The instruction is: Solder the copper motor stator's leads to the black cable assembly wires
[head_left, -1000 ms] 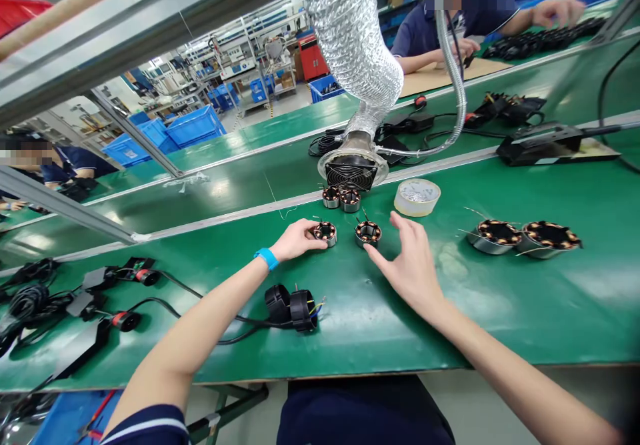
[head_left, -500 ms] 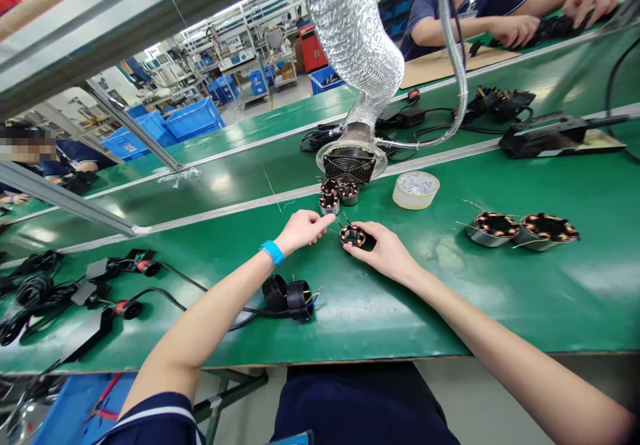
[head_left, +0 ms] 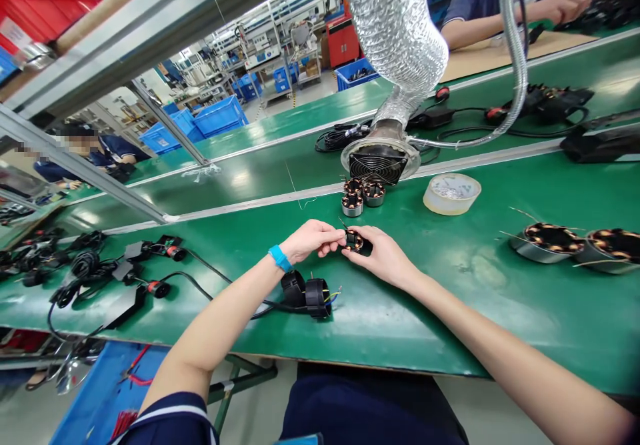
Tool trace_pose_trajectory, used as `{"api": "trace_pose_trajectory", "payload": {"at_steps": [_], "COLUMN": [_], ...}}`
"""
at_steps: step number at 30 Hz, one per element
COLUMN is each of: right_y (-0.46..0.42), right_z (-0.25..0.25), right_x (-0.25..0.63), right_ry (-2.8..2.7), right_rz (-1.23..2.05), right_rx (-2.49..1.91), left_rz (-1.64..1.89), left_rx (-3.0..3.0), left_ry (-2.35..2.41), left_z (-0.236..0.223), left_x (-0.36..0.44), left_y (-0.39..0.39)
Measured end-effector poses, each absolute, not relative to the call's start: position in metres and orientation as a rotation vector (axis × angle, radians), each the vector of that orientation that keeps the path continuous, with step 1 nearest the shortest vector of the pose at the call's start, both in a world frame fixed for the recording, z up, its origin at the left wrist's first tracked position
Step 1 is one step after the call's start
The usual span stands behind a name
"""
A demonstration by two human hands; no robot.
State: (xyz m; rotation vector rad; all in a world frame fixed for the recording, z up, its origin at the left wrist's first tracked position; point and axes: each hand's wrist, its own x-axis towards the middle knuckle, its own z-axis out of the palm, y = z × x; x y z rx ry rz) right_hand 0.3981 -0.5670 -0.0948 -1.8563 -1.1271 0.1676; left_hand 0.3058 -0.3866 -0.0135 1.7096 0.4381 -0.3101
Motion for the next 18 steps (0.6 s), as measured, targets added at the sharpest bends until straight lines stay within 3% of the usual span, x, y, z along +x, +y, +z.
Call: {"api": "trace_pose_trajectory", "payload": {"at_steps": [6, 14, 18], "right_y": [-0.566, -0.569, -0.568], "right_z": [-0.104, -0.098, -0.099], "right_x": [0.393, 0.394, 0.397], "right_ry": [-1.065, -1.122, -1.133], "right_rz": [0.116, 0.214, 0.224], "right_rx": [-1.758, -1.679, -1.665], "left_rz": [-0.033, -0.294, -0.259], "left_rx": [1.873, 1.745, 1.784], "left_ry": [0.457, 0.307, 0.435], "left_z": [-0.013, -0.021, -0.016], "left_x": [0.308, 0.325, 0.332], "left_y": [-0.379, -0.371, -0.365]}}
